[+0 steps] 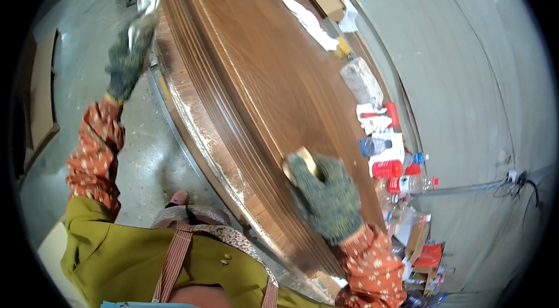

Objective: The person carries wooden boards to a workbench, then sands and wipes each board using a sanding block and a cloth.

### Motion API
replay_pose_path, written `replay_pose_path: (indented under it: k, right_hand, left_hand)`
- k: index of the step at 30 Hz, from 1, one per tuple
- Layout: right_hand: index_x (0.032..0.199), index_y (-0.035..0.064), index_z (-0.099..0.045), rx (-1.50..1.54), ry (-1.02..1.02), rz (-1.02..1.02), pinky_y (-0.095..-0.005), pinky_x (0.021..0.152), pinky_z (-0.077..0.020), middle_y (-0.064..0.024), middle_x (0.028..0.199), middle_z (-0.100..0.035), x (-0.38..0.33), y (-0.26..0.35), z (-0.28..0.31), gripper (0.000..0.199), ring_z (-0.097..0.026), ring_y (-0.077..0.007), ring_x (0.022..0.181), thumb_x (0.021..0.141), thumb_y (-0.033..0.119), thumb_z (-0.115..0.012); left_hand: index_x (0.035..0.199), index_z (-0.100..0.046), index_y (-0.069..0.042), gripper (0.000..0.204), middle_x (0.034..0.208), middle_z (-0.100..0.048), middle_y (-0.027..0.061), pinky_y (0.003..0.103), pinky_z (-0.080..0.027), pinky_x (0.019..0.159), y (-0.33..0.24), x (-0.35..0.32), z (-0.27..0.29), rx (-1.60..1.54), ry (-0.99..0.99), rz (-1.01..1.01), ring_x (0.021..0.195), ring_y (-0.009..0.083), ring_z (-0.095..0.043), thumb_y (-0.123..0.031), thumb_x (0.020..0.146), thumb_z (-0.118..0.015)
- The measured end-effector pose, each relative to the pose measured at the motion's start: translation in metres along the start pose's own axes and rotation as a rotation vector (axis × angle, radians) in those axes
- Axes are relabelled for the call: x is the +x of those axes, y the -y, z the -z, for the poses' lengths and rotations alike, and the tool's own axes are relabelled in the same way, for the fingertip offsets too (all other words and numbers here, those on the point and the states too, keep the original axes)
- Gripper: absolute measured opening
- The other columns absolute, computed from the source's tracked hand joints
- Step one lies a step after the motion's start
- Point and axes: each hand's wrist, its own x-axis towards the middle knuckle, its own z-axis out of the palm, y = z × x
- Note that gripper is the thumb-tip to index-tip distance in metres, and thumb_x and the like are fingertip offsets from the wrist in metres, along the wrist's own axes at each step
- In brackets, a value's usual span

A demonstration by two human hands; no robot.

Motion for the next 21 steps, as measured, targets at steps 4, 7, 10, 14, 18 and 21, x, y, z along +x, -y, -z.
replay_pose_path:
  k: [4, 7, 10, 14, 18, 21]
  right_hand:
    - [0.113, 0.0149, -0.062, -0.013, 0.063, -0.217, -0.0404, 0.069, -0.0486, -0.0154, 0.099, -0.056, -0.09, -0.001, 0.017, 0.047, -0.056, -0.033, 0.084, 0.067, 0.011, -0.072]
    - [0.114, 0.0157, -0.062, 0.034, 0.063, -0.34, -0.041, 0.069, -0.0485, -0.0154, 0.099, -0.056, -0.143, -0.002, 0.028, 0.051, -0.057, -0.0329, 0.085, 0.064, 0.006, -0.07]
    - [0.113, 0.0155, -0.063, -0.025, 0.001, -0.428, -0.0383, 0.067, -0.0488, -0.0148, 0.098, -0.056, -0.201, -0.006, 0.04, 0.049, -0.058, -0.0319, 0.083, 0.066, 0.004, -0.069]
    - [0.11, 0.0191, -0.066, -0.088, -0.054, -0.608, -0.0368, 0.069, -0.0494, -0.012, 0.098, -0.057, -0.282, -0.008, 0.041, 0.04, -0.059, -0.0292, 0.084, 0.071, 0.014, -0.072]
    - [0.11, 0.0213, -0.066, -0.136, -0.046, -0.731, -0.0376, 0.069, -0.0499, -0.0107, 0.1, -0.056, -0.294, 0.006, 0.042, 0.039, -0.059, -0.029, 0.085, 0.072, 0.015, -0.071]
    - [0.113, 0.0195, -0.064, -0.172, 0.002, -0.701, -0.0382, 0.073, -0.0496, -0.0117, 0.102, -0.056, -0.289, 0.003, 0.05, 0.04, -0.058, -0.0298, 0.089, 0.073, 0.015, -0.07]
  left_hand:
    - [0.13, -0.05, -0.013, 0.044, 0.132, -0.046, 0.0179, 0.042, -0.044, 0.088, -0.01, 0.084, -0.046, 0.6, -0.118, -0.794, 0.108, 0.0334, -0.054, -0.005, 0.087, -0.052]
    - [0.124, -0.055, -0.011, 0.034, 0.126, -0.051, 0.0176, 0.038, -0.047, 0.084, -0.053, 0.088, -0.079, 0.413, 0.208, -0.383, 0.099, 0.0306, -0.059, -0.011, 0.09, -0.05]
    - [0.121, -0.056, -0.007, 0.034, 0.11, -0.062, 0.013, 0.035, -0.048, 0.081, -0.073, 0.058, -0.105, 0.198, 0.297, -0.128, 0.096, 0.0249, -0.06, -0.023, 0.091, -0.057]
    - [0.118, -0.057, -0.001, 0.047, 0.106, -0.064, 0.013, 0.033, -0.045, 0.085, -0.069, 0.018, -0.11, 0.001, 0.278, -0.095, 0.095, 0.0214, -0.059, -0.036, 0.087, -0.063]
    - [0.121, -0.055, 0.0, 0.044, 0.109, -0.062, 0.0126, 0.029, -0.043, 0.09, -0.093, 0.009, -0.115, -0.071, 0.344, -0.104, 0.101, 0.019, -0.057, -0.029, 0.089, -0.062]
    - [0.122, -0.055, -0.002, 0.037, 0.114, -0.06, 0.0129, 0.03, -0.044, 0.091, -0.124, -0.011, -0.108, -0.33, 0.421, -0.136, 0.101, 0.0196, -0.057, -0.019, 0.09, -0.061]
